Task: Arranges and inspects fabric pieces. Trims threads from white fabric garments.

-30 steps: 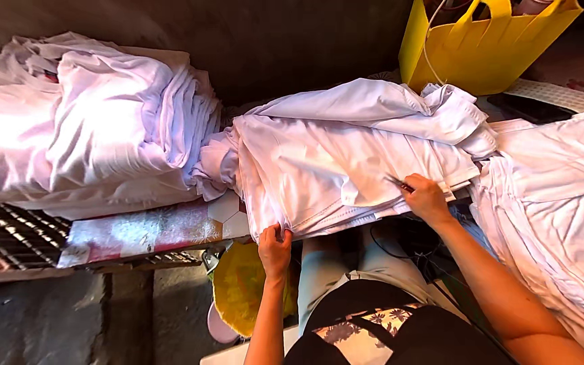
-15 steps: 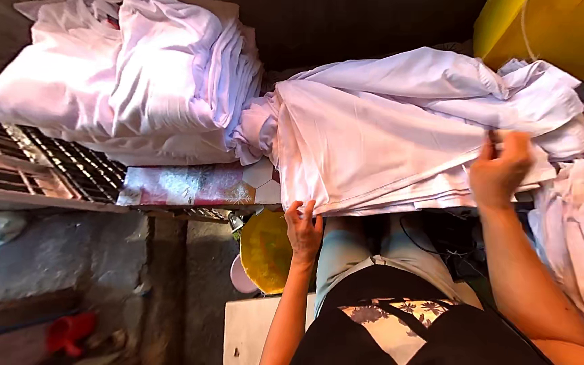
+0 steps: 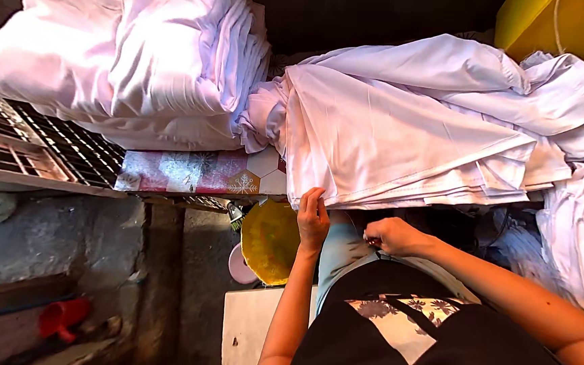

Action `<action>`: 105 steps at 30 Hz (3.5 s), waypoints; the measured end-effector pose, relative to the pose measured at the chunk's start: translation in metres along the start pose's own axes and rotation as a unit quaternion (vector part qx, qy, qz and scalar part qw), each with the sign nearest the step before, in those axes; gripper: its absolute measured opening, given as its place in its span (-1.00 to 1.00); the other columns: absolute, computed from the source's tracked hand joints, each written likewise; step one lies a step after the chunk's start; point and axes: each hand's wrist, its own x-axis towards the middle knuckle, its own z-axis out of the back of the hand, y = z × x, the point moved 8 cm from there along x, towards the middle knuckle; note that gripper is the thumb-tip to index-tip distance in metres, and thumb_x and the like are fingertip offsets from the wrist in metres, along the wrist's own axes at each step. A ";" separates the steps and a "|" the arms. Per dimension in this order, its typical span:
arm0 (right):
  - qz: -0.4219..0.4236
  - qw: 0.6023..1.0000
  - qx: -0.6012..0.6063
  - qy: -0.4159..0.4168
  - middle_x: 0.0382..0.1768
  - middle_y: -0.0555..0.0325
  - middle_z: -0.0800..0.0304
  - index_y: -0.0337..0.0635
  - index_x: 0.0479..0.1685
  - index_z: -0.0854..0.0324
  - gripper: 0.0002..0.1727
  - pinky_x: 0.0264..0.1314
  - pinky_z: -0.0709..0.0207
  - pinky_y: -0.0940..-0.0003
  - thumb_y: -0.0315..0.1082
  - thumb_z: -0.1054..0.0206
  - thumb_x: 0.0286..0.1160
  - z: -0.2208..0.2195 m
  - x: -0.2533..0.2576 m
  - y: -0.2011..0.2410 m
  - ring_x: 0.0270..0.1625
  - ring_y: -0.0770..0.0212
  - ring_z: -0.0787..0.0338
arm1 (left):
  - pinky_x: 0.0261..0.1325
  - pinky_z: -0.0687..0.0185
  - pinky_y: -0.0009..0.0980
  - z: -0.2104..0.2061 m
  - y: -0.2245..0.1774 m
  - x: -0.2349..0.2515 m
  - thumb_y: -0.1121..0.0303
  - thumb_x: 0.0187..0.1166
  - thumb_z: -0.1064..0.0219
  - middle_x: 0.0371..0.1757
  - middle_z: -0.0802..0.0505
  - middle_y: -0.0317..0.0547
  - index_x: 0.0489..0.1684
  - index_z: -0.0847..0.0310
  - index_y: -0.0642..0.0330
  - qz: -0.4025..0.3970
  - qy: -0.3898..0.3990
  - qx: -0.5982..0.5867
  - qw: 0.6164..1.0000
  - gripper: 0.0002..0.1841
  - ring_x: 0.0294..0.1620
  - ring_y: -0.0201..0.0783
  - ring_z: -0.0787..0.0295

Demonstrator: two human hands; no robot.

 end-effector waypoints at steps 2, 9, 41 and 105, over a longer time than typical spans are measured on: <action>-0.010 0.999 0.037 0.022 -0.14 -0.19 -0.84 -0.37 -0.14 -0.76 -0.85 0.03 -0.60 -0.23 -0.48 -0.35 0.44 -0.001 -0.011 -0.007 -0.02 -0.17 -0.83 | 0.27 -0.74 -0.17 -0.019 -0.009 0.003 0.52 0.65 -0.23 0.32 -0.77 0.23 0.24 -0.71 0.40 -0.035 0.084 -0.024 0.996 -0.71 0.28 0.02 -0.79; -0.015 0.986 0.165 0.009 -0.28 0.01 -0.81 -0.36 -0.18 -0.77 -0.83 -0.11 -0.53 0.37 -0.39 -0.39 0.55 0.004 -0.015 0.001 -0.25 0.32 -0.71 | 0.11 -0.76 -0.01 -0.047 -0.015 -0.006 0.15 0.38 -0.59 0.01 -0.84 0.19 -0.15 -0.82 0.36 0.054 0.055 0.072 0.994 -0.62 0.11 0.15 -0.81; -0.272 0.712 0.646 -0.044 -0.79 0.49 -0.19 -0.03 -0.41 -0.52 -0.46 -0.80 0.08 0.71 0.07 0.12 0.90 -0.013 0.025 -0.040 -0.84 0.60 -0.06 | 0.03 -0.69 -0.25 -0.032 -0.034 -0.019 0.57 0.54 -0.27 -0.35 -0.85 0.05 -0.30 -0.82 0.37 0.037 0.059 -0.010 0.998 -0.84 -0.20 -0.04 -0.81; -0.214 0.865 0.058 -0.451 -0.09 -0.31 -0.75 -0.52 -0.07 -0.69 -0.63 0.03 -0.57 -0.28 -0.24 -0.31 0.70 0.228 0.011 -0.066 -0.05 -0.22 -0.78 | -0.05 -0.77 -0.43 -0.001 0.016 0.075 0.68 0.61 -0.24 -0.36 -0.87 -0.27 0.12 -0.51 0.23 0.383 0.119 -0.405 0.822 -0.76 -0.34 -0.45 -0.82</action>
